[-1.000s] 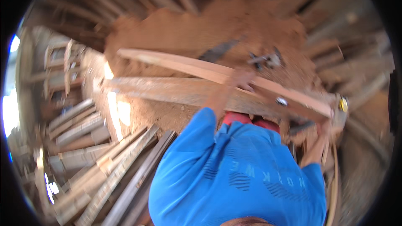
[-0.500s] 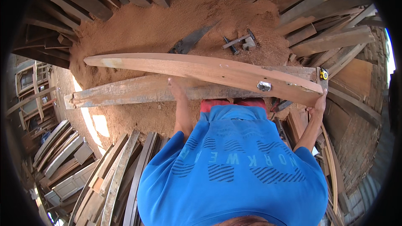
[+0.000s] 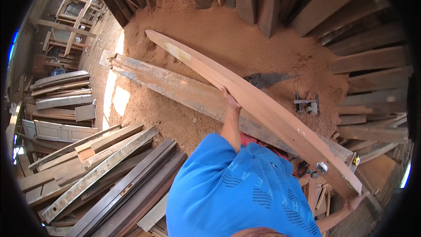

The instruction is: The person walks through a cluttered workshop carrying a bucket and a saw, then applies glue to a small wooden piece and attaches it to a larger plank using a hammer. The person then uses a hand saw to cut the plank.

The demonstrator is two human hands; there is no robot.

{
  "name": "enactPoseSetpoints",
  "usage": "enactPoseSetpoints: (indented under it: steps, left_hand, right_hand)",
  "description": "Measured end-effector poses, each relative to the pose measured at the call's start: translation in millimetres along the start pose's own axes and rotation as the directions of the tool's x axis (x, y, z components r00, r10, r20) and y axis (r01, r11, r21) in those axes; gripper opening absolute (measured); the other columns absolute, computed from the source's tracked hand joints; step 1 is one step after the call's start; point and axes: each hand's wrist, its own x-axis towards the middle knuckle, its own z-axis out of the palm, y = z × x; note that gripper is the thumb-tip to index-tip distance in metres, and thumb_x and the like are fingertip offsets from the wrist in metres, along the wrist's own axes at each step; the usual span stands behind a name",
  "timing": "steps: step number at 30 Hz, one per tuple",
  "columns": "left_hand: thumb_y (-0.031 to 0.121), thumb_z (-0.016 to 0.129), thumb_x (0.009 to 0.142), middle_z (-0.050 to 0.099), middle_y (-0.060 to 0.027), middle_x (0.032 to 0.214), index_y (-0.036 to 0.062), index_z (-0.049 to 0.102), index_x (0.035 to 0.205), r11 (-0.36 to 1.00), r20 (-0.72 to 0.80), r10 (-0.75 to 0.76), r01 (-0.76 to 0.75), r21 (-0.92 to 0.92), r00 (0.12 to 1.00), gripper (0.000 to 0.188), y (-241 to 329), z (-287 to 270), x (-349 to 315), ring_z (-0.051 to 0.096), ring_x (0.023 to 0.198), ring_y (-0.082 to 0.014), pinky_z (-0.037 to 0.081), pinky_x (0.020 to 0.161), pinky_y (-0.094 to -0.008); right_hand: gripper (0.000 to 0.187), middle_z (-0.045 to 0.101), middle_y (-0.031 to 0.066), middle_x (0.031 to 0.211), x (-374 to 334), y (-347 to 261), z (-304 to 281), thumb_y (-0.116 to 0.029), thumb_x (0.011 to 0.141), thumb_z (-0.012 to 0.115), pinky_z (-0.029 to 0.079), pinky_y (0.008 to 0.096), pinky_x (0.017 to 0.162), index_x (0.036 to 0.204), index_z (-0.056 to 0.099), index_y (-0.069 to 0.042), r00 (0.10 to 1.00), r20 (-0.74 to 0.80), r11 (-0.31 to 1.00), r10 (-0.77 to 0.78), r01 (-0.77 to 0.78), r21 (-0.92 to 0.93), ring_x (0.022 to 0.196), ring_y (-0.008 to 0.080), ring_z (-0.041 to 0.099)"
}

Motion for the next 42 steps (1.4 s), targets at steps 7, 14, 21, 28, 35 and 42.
enactPoseSetpoints:
  steps: [7,14,21,28,35,42]
  left_hand:
    - [0.078,0.053,0.087,0.064,-0.0159,0.126,0.0095,0.051,0.14,0.977,0.011,-0.128,0.128,-0.173,0.992,0.087,-25.8,-53.6,-55.1,0.062,0.117,-0.0342,0.053,0.098,-0.055]
    - [0.074,0.061,0.086,0.065,-0.015,0.125,0.0096,0.052,0.139,0.98,-0.054,-0.155,0.147,-0.134,0.986,0.084,4.6,-58.2,-77.1,0.065,0.112,-0.0333,0.055,0.097,-0.0531]
    - [0.073,0.061,0.087,0.068,-0.0137,0.12,0.0089,0.055,0.136,0.977,0.001,-0.103,0.101,-0.189,0.995,0.081,15.0,-56.2,-78.7,0.066,0.111,-0.031,0.055,0.097,-0.0521]
    - [0.072,0.06,0.089,0.067,-0.0112,0.121,0.0075,0.056,0.136,0.989,0.026,0.058,-0.054,-0.14,0.998,0.08,88.2,-38.7,-70.1,0.066,0.11,-0.0269,0.057,0.094,-0.0451]
    - [0.073,0.06,0.087,0.067,-0.0124,0.122,0.0071,0.054,0.138,0.943,-0.078,0.311,-0.317,-0.101,0.947,0.083,154.4,-58.6,-44.0,0.066,0.111,-0.0283,0.058,0.093,-0.0457]
    - [0.074,0.059,0.088,0.069,-0.0124,0.104,0.0075,0.059,0.127,0.882,-0.213,0.438,-0.463,-0.085,0.873,0.077,227.3,-75.3,-5.4,0.07,0.093,-0.0297,0.061,0.08,-0.0442]
  right_hand:
    - [0.079,0.061,0.0188,0.134,43.9,-6.9,-73.2,-0.067,0.097,0.049,0.045,0.0405,0.102,0.142,0.055,-0.003,0.862,-0.404,0.607,-0.308,-0.149,-0.78,0.123,0.0318,0.056]
    - [0.075,0.063,0.0186,0.128,-26.7,81.9,-21.3,-0.064,0.097,0.051,0.046,0.0407,0.102,0.139,0.057,-0.001,0.941,-0.113,0.593,-0.319,0.106,-0.798,0.12,0.0318,0.057]
    - [0.072,0.064,0.0184,0.122,-14.6,97.4,32.0,-0.06,0.098,0.053,0.046,0.0409,0.101,0.136,0.059,0.001,0.964,0.113,0.441,-0.24,0.212,-0.872,0.117,0.0318,0.058]
    - [0.068,0.066,0.0182,0.116,27.3,136.6,42.6,-0.057,0.098,0.055,0.047,0.0411,0.1,0.132,0.06,0.002,0.942,0.319,0.311,-0.102,0.335,-0.889,0.114,0.0318,0.059]
    - [0.058,0.06,0.022,0.116,101.0,153.1,26.4,-0.043,0.096,0.063,0.047,0.0433,0.1,0.129,0.057,0.004,0.851,0.495,0.338,0.174,0.421,-0.842,0.114,0.0343,0.057]
    - [0.083,0.034,0.0305,0.148,-53.2,125.6,153.9,-0.03,0.068,0.085,0.032,0.0542,0.112,0.133,0.044,0.002,0.693,0.705,-0.37,0.15,0.701,-0.61,0.135,0.0469,0.035]
